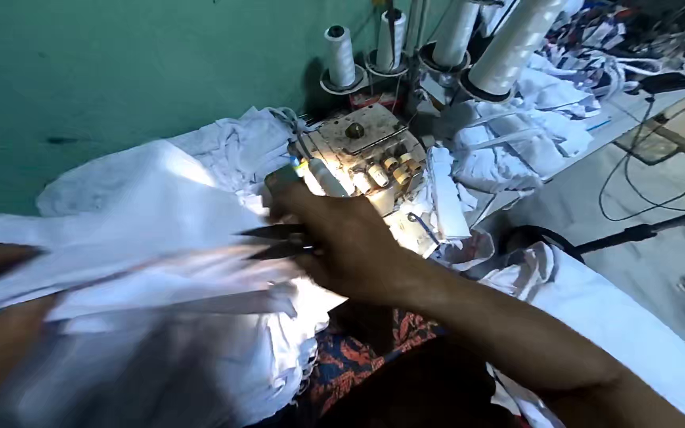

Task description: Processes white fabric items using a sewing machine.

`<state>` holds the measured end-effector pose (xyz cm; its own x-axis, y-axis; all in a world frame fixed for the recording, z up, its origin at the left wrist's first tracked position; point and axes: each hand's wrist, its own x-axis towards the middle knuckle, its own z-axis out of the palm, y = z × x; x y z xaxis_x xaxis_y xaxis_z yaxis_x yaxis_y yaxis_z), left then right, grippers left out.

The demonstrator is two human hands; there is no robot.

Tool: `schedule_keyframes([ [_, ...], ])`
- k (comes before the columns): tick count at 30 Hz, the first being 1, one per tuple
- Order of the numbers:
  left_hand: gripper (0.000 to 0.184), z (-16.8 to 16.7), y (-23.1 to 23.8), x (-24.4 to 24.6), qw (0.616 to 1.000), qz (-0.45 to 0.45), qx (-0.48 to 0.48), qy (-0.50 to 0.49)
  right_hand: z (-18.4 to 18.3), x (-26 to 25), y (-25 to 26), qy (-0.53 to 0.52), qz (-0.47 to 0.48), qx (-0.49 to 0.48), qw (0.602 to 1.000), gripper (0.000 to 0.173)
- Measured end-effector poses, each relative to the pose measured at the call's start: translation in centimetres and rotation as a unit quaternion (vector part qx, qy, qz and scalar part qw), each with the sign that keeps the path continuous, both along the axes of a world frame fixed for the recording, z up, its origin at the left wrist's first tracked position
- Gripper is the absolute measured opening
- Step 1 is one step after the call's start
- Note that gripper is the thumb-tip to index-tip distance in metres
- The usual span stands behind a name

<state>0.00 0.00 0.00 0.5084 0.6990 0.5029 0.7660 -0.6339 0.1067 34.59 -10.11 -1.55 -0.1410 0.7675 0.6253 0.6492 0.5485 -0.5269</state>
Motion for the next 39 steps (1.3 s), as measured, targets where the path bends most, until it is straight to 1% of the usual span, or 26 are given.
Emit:
schedule_keyframes([
  [1,0.034,-0.1,-0.1,1.1,0.999,0.012,-0.036,0.025,-2.9,1.4,-0.3,-0.031,-0.036,-0.033,0.998,0.035],
  [2,0.031,-0.2,-0.1,2.2,0.996,0.015,-0.085,0.027,-5.7,2.3,-0.8,-0.046,-0.063,-0.065,0.995,0.035],
  [3,0.034,-0.9,0.5,3.3,0.996,-0.01,-0.085,0.021,-8.0,2.9,-1.3,-0.047,-0.076,-0.083,0.992,0.029],
  [4,0.04,-2.1,1.5,4.5,0.996,-0.054,-0.068,-0.005,-10.0,3.0,-1.9,-0.027,-0.075,-0.095,0.992,0.021],
  [5,0.041,-3.3,2.3,6.0,0.99,-0.102,-0.076,-0.056,-11.7,2.9,-2.4,0.014,-0.067,-0.107,0.992,0.017],
  [6,0.043,-4.6,2.9,7.9,0.974,-0.152,-0.113,-0.126,-13.0,2.6,-2.8,0.071,-0.054,-0.128,0.988,0.018],
  [8,0.046,-6.7,3.6,11.7,0.91,-0.228,-0.217,-0.27,-14.9,1.9,-3.2,0.208,-0.013,-0.18,0.961,0.022],
  [9,0.044,-7.6,3.7,13.5,0.877,-0.24,-0.267,-0.32,-15.6,1.7,-3.4,0.278,0.005,-0.202,0.939,0.022],
  [10,0.042,-8.6,4.0,14.9,0.858,-0.231,-0.303,-0.345,-16.3,1.6,-3.6,0.344,0.013,-0.235,0.909,0.022],
  [11,0.043,-9.7,4.4,16.1,0.859,-0.208,-0.319,-0.343,-16.8,1.6,-3.8,0.399,0.005,-0.277,0.874,0.021],
  [13,0.038,-11.4,5.0,17.4,0.901,-0.146,-0.308,-0.269,-17.7,2.1,-4.2,0.47,-0.041,-0.344,0.812,0.016],
  [14,0.031,-11.8,5.2,18.1,0.922,-0.115,-0.298,-0.219,-18.1,2.5,-4.4,0.486,-0.067,-0.365,0.791,0.014],
  [16,0.017,-12.2,5.4,19.4,0.955,-0.072,-0.263,-0.121,-18.7,3.2,-5.0,0.499,-0.111,-0.385,0.768,0.013],
  [18,0.017,-12.2,5.3,20.8,0.971,-0.035,-0.236,-0.037,-19.2,3.8,-5.7,0.507,-0.149,-0.388,0.755,0.013],
  [21,0.015,-11.3,4.7,23.1,0.98,0.016,-0.195,0.022,-19.2,4.5,-6.7,0.51,-0.18,-0.356,0.762,0.015],
  [24,0.02,-10.5,4.6,24.7,0.982,0.05,-0.16,0.083,-18.6,5.0,-6.8,0.504,-0.177,-0.351,0.769,0.016],
  [26,0.02,-11.0,5.0,24.3,0.99,0.022,-0.109,0.085,-18.3,5.5,-6.3,0.489,-0.149,-0.377,0.772,0.017],
  [28,0.025,-12.2,5.5,23.0,0.997,-0.02,-0.057,0.049,-18.5,5.9,-6.0,0.456,-0.131,-0.399,0.784,0.017],
  [30,0.04,-12.9,5.1,21.6,0.998,-0.032,-0.038,0.027,-18.8,6.2,-6.0,0.427,-0.134,-0.391,0.804,0.019],
  [31,0.051,-13.4,4.5,20.9,0.998,-0.034,-0.048,0.011,-18.9,6.4,-6.1,0.418,-0.137,-0.384,0.811,0.02],
  [33,0.082,-14.8,2.4,19.7,0.994,-0.04,-0.092,-0.045,-19.0,6.9,-6.3,0.402,-0.149,-0.376,0.821,0.021],
  [34,0.087,-15.5,0.9,19.2,0.99,-0.039,-0.118,-0.066,-19.1,7.1,-6.4,0.393,-0.153,-0.372,0.827,0.02],
  [37,0.071,-16.9,-2.0,17.9,0.986,-0.002,-0.141,-0.086,-19.6,7.9,-6.8,0.361,-0.16,-0.344,0.852,0.02],
  [39,0.067,-17.2,-2.6,17.0,0.987,0.019,-0.135,-0.083,-19.6,9.1,-7.5,0.312,-0.176,-0.298,0.885,0.022],
])
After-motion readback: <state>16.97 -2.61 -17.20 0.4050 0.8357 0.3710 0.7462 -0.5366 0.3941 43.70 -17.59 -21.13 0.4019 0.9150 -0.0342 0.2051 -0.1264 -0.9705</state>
